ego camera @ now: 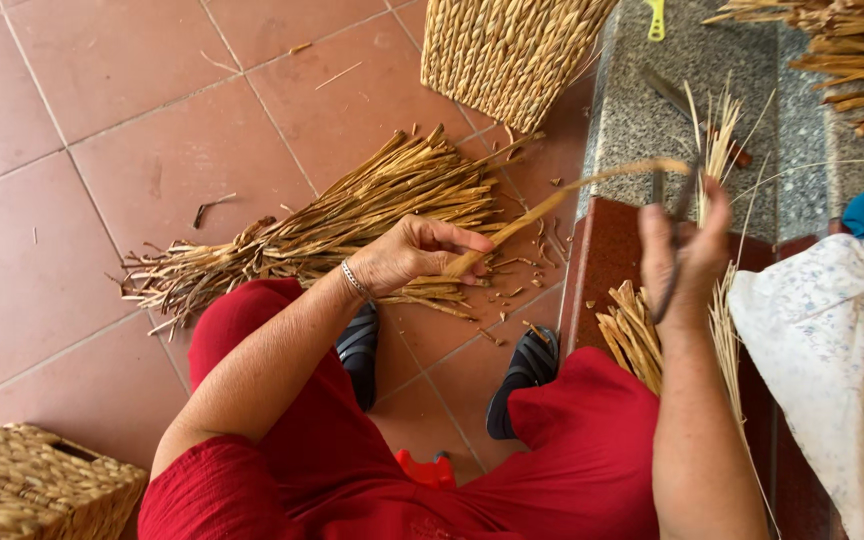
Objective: The person sits on a low stool and uses shears to trim and split dried plant strips. They repeatedly pick up individual strips, cut them, and place the trimmed pieces into a pile on the floor.
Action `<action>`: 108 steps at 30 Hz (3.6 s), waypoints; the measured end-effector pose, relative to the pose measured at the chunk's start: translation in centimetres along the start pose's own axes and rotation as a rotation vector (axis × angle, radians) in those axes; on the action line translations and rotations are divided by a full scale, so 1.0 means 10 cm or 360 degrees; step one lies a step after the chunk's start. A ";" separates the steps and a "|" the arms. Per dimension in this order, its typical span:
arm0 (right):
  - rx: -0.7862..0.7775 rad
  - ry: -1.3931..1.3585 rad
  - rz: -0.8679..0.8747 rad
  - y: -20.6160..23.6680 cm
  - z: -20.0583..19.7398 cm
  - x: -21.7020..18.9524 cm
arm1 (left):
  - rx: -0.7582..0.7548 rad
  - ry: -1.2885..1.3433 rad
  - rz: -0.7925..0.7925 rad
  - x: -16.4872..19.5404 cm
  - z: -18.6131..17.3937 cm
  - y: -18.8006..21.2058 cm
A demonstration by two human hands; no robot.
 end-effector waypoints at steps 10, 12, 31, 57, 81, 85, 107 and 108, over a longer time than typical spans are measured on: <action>-0.1094 -0.0016 0.0072 0.68 0.68 -0.87 | 0.0604 -0.0947 0.0706 0.02 0.08 -0.18; -0.1131 0.0042 0.0068 0.73 0.71 -0.94 | 0.0572 -0.0875 0.0553 0.03 0.12 -0.18; -0.0861 0.0104 -0.0228 0.86 0.83 -0.84 | 0.0467 -0.0732 0.0302 -0.02 0.29 -0.23; -0.0236 -0.0536 -0.0237 0.72 0.56 -0.78 | 0.0993 -0.1631 0.1187 0.34 0.46 -0.29; -0.0310 0.0046 -0.0612 0.50 -0.15 -0.21 | 0.0608 0.0436 -0.0566 -2.58 1.83 -2.61; -0.0619 -0.0083 0.0094 0.09 -0.81 0.82 | 0.0409 0.0494 -0.0604 -2.70 1.41 -2.61; 0.0776 0.0789 0.0523 1.84 -2.75 2.24 | 0.0350 0.0459 -0.0676 -3.29 2.07 -2.83; 0.0923 0.0340 0.0365 1.86 -2.75 2.32 | 0.0346 0.0366 -0.0668 -3.31 2.08 -2.83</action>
Point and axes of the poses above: each hand's wrist, its own y-axis away from the middle knuckle, its own z-axis out of the palm, x = y × z, the point moved 2 cm from there along -y, towards the middle knuckle, and after that the axes turned 7 degrees about -y, right-handed, at the moved point
